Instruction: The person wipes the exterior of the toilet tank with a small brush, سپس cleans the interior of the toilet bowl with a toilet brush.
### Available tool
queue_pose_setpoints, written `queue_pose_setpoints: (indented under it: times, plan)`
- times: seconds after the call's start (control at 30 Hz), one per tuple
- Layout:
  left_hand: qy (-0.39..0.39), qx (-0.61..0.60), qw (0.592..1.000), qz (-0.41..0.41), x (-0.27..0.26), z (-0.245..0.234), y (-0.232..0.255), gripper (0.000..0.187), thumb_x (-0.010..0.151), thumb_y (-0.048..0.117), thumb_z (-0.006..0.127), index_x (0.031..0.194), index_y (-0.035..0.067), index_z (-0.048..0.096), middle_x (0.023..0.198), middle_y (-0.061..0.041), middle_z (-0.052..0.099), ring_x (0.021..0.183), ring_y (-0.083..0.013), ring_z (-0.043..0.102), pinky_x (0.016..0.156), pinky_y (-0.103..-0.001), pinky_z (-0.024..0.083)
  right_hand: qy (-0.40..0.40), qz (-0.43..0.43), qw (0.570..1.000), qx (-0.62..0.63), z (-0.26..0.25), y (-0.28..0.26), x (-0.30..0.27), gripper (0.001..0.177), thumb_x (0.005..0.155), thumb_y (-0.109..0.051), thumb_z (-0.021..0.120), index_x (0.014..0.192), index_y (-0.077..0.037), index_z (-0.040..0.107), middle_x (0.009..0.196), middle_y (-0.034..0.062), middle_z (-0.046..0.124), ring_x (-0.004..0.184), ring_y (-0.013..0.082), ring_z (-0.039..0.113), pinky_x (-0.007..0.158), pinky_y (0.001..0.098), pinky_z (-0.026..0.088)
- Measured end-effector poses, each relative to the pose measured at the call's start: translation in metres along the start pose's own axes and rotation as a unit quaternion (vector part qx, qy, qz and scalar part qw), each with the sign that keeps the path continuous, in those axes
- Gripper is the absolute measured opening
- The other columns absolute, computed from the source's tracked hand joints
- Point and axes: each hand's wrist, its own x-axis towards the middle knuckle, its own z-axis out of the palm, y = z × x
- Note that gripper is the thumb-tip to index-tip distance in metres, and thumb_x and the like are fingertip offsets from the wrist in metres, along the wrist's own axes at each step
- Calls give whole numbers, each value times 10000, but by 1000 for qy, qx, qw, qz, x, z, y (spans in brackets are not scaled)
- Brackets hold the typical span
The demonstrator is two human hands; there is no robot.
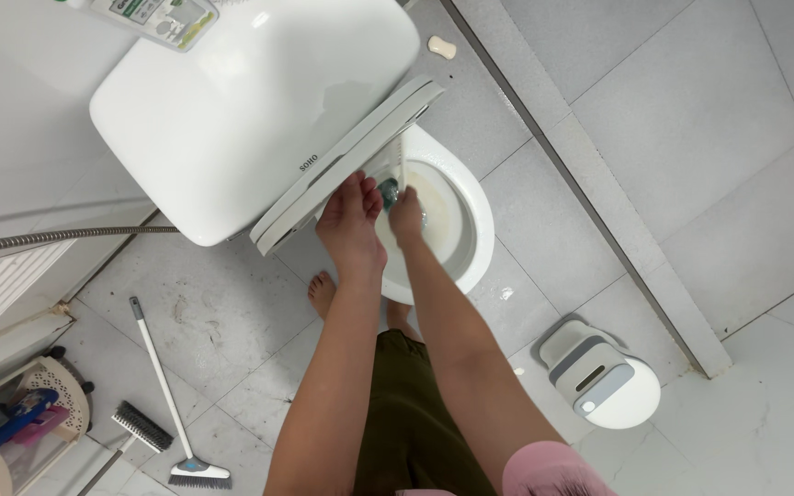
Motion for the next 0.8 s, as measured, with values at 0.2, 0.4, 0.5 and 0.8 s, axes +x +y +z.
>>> queue_pose_setpoints:
  times: [0.2, 0.4, 0.5, 0.8]
  plan:
    - [17, -3, 1000, 1, -6, -26, 10, 232, 1013, 152, 652, 1076, -67, 694, 920, -95, 715, 770, -144, 651, 741, -279, 579, -21, -67, 987, -143, 1, 12, -8, 430, 930, -123, 461, 1358, -87, 457, 1131, 230, 701, 1086, 463, 648, 900, 540, 492]
    - [54, 7, 998, -15, -6, -47, 12, 225, 999, 162, 655, 1075, -46, 692, 921, -80, 722, 792, -134, 668, 771, -275, 583, 70, -14, 990, -122, -10, 9, 28, 397, 960, -71, 484, 1355, -92, 457, 1067, 262, 713, 1022, 465, 683, 888, 520, 531]
    - [70, 1, 997, -19, -5, -54, 18, 235, 995, 190, 643, 1063, -27, 705, 911, -54, 714, 784, -119, 655, 773, -259, 576, 16, -27, 986, -166, -5, 12, 31, 459, 900, -40, 529, 1347, -88, 438, 1075, 269, 702, 1025, 463, 670, 883, 513, 526]
    - [106, -38, 993, -29, 6, -97, 13, 177, 1002, 209, 672, 976, 34, 688, 870, -9, 674, 739, -91, 599, 735, -246, 543, 46, -67, 991, -106, 6, 17, 32, 210, 1008, -111, 512, 1214, -101, 552, 940, 211, 703, 838, 398, 675, 693, 497, 542]
